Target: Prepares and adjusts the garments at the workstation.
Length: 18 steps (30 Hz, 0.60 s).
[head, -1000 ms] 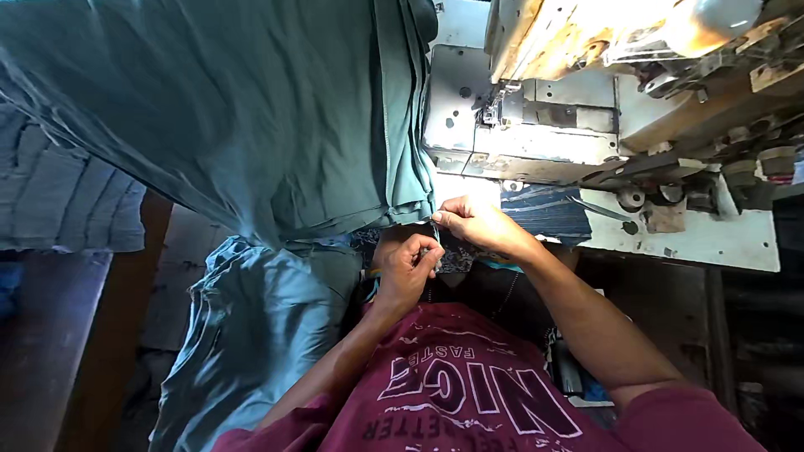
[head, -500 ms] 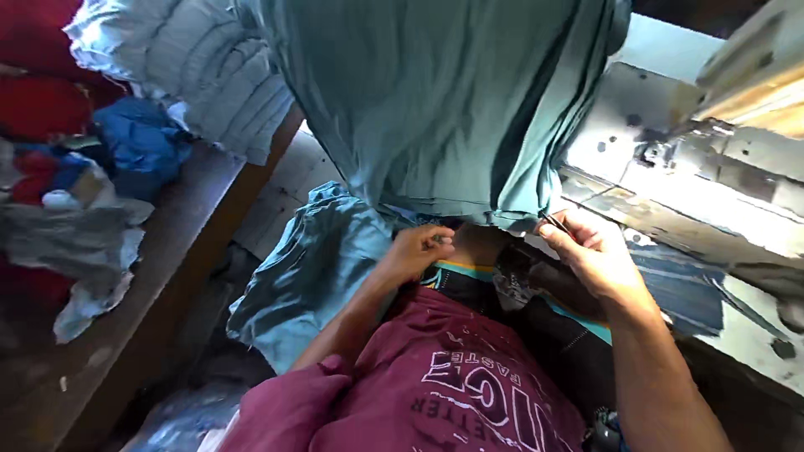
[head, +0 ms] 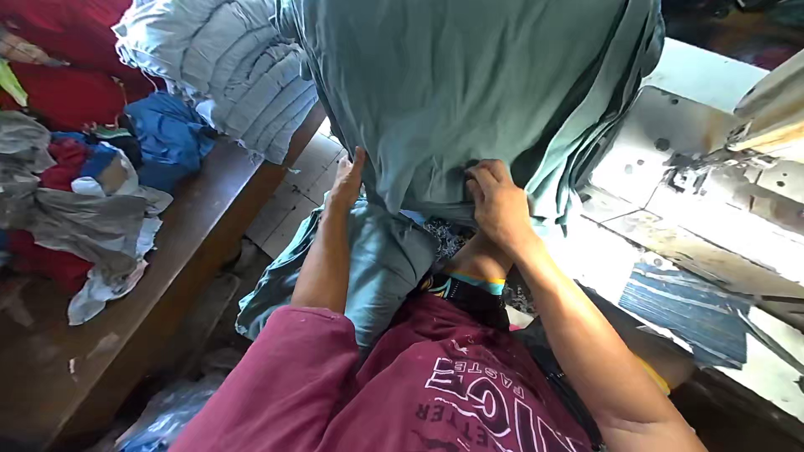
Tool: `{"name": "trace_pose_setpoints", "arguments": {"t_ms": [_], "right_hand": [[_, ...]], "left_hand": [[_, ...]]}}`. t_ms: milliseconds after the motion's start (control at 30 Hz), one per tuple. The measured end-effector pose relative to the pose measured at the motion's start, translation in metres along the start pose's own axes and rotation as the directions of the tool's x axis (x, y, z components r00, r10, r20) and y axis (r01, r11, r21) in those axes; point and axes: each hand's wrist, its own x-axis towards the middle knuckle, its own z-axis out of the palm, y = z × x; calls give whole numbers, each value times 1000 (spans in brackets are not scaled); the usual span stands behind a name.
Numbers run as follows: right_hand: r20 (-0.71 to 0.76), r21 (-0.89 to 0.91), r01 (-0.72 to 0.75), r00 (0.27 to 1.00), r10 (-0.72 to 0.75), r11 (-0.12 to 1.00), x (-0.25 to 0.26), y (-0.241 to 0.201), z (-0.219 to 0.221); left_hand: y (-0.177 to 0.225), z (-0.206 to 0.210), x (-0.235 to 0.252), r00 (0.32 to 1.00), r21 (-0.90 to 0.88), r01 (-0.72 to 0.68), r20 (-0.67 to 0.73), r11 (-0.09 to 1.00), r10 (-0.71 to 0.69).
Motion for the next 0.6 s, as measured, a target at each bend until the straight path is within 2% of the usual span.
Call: {"name": "trace_pose_setpoints", "arguments": {"t_ms": [100, 267, 433, 567, 600], "right_hand": [[-22, -88, -72, 997, 70, 994, 26, 20, -2], [-14, -8, -121, 993, 121, 993, 43, 29, -10], [-25, 9, -98, 995, 98, 995, 37, 28, -9], [-23, 9, -100, 995, 100, 995, 36, 28, -10], [-20, 17, -98, 995, 99, 995, 36, 29, -10]], "left_hand": [[13, 8, -27, 995, -21, 17, 94, 1000, -15], [25, 24, -91, 985, -11, 44, 169, 999, -41], [18, 22, -148, 954, 38, 228, 193, 973, -231], [4, 1, -180, 958, 112, 160, 223, 981, -182], [2, -6, -182, 957, 184, 140, 226, 973, -180]]}}
